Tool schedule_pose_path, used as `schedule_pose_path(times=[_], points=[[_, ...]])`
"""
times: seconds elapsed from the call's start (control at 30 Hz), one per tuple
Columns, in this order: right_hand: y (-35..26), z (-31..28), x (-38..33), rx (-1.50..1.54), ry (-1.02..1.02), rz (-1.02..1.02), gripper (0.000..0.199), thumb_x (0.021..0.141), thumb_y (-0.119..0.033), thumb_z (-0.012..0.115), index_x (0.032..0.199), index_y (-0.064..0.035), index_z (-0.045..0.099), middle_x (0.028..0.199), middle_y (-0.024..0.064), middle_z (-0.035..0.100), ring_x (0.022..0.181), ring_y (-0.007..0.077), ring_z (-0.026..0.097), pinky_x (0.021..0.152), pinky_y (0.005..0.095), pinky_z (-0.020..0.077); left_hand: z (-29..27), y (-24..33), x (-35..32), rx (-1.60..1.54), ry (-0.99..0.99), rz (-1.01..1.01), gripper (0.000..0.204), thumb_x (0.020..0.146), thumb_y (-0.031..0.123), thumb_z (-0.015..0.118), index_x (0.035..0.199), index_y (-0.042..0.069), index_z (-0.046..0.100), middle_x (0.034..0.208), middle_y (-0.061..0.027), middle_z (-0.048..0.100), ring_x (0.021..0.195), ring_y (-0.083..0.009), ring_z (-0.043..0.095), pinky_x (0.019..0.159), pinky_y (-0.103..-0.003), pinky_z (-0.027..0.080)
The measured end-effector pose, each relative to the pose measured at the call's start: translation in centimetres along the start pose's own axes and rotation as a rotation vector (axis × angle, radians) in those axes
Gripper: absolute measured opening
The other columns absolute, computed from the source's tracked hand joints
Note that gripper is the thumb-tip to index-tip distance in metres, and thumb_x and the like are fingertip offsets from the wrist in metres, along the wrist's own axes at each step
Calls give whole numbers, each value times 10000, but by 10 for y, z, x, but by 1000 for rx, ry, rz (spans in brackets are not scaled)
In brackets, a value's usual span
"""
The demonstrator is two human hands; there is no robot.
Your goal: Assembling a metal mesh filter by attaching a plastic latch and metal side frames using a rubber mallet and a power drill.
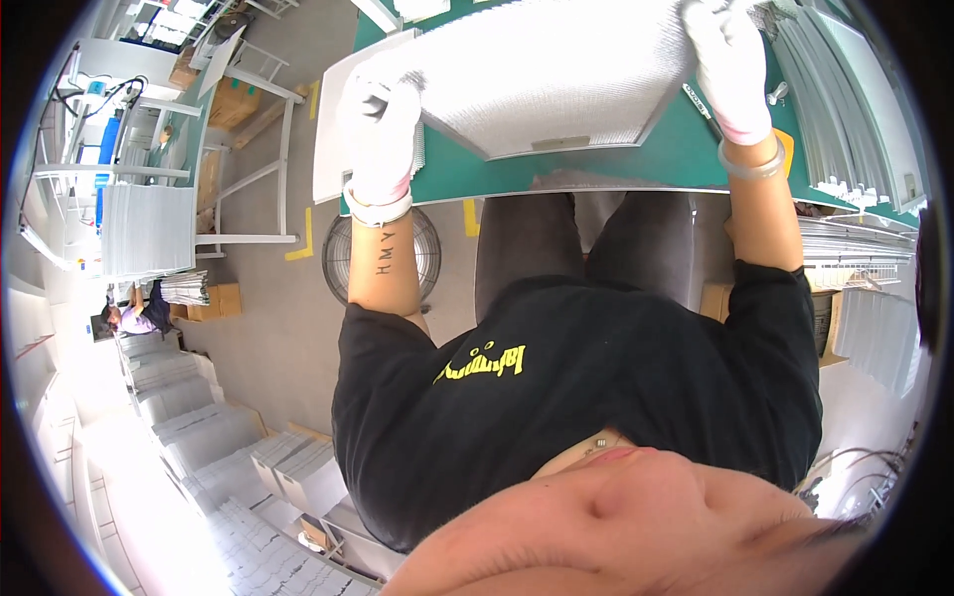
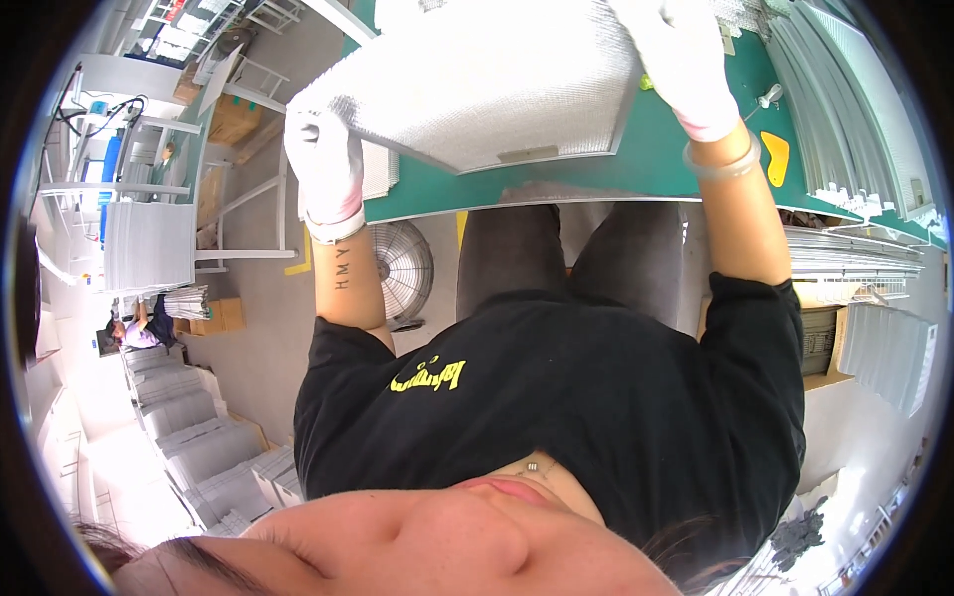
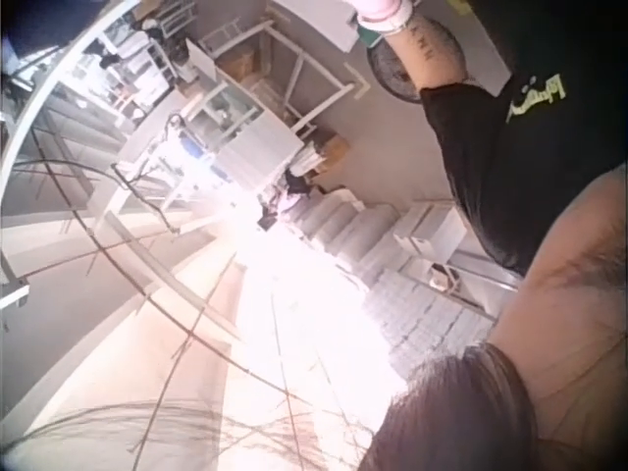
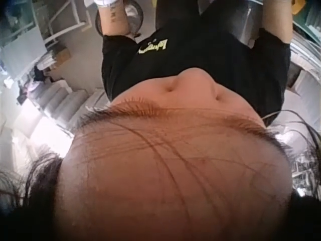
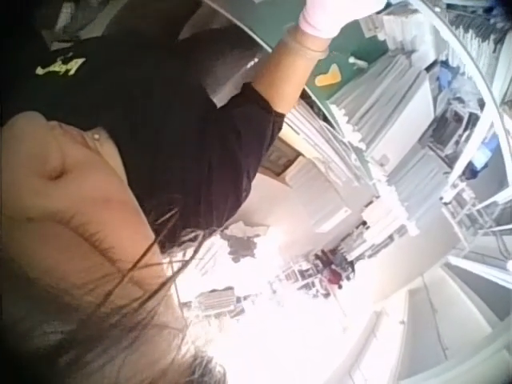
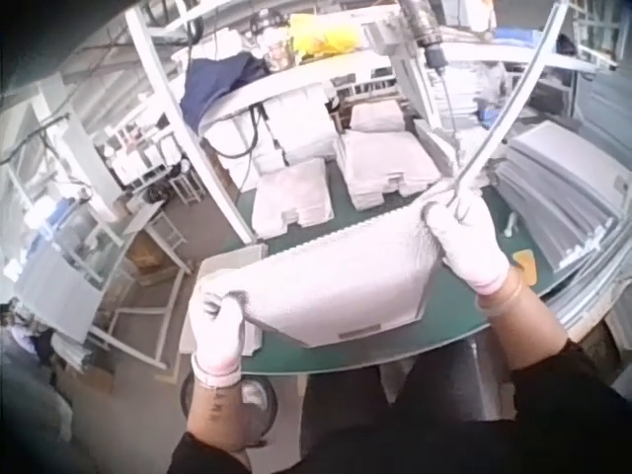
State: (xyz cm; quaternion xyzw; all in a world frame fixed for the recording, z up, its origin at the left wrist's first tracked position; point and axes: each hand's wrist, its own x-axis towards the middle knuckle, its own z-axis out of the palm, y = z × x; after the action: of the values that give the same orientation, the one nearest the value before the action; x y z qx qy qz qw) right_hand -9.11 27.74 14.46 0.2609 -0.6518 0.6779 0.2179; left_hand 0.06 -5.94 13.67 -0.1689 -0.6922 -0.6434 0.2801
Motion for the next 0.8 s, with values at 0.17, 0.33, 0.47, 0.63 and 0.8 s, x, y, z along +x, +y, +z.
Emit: schedule_pose_path(times=[0.17,0.33,0.47,0.63,0.8], points=[[-5,-16,-44,-140,-84,-130,234,1002,-232,580,1030,-3,617,999,100,659,928,204,614,814,322,490,6,-5,-26,112,58,338,153,896,20,591,1024,-12,668,986,-126,685,885,-237,653,789,-323,522],[-56,-5,-94,243,-345,-292,220,973,-239,625,901,-39,566,737,90,637,690,241,625,618,385,491,-16,-42,-46,-64,-941,-165,531,884,459,623,1176,20,691,1235,-164,649,1150,-320,615,1022,-424,458],[-42,-1,-145,143,-235,-561,156,1031,-151,499,928,-63,576,843,102,673,748,174,664,650,323,523,-13,-97,-57,462,-1110,61,545,837,207,705,1345,66,564,1361,-161,570,1242,-353,545,1071,-435,428],[-70,-24,-139,-2,-516,-371,213,577,-204,649,604,-95,468,867,121,681,712,227,667,578,339,492,-23,-119,-45,599,-1188,6,473,823,25,565,1293,70,599,1185,-156,610,1120,-357,580,990,-447,461],[-78,-14,-130,21,-588,-336,292,481,-307,542,443,-124,317,637,106,618,456,167,558,370,295,336,-36,-148,-22,428,-1321,-159,407,871,93,548,1266,12,603,1128,-191,637,1065,-370,601,952,-451,485]])
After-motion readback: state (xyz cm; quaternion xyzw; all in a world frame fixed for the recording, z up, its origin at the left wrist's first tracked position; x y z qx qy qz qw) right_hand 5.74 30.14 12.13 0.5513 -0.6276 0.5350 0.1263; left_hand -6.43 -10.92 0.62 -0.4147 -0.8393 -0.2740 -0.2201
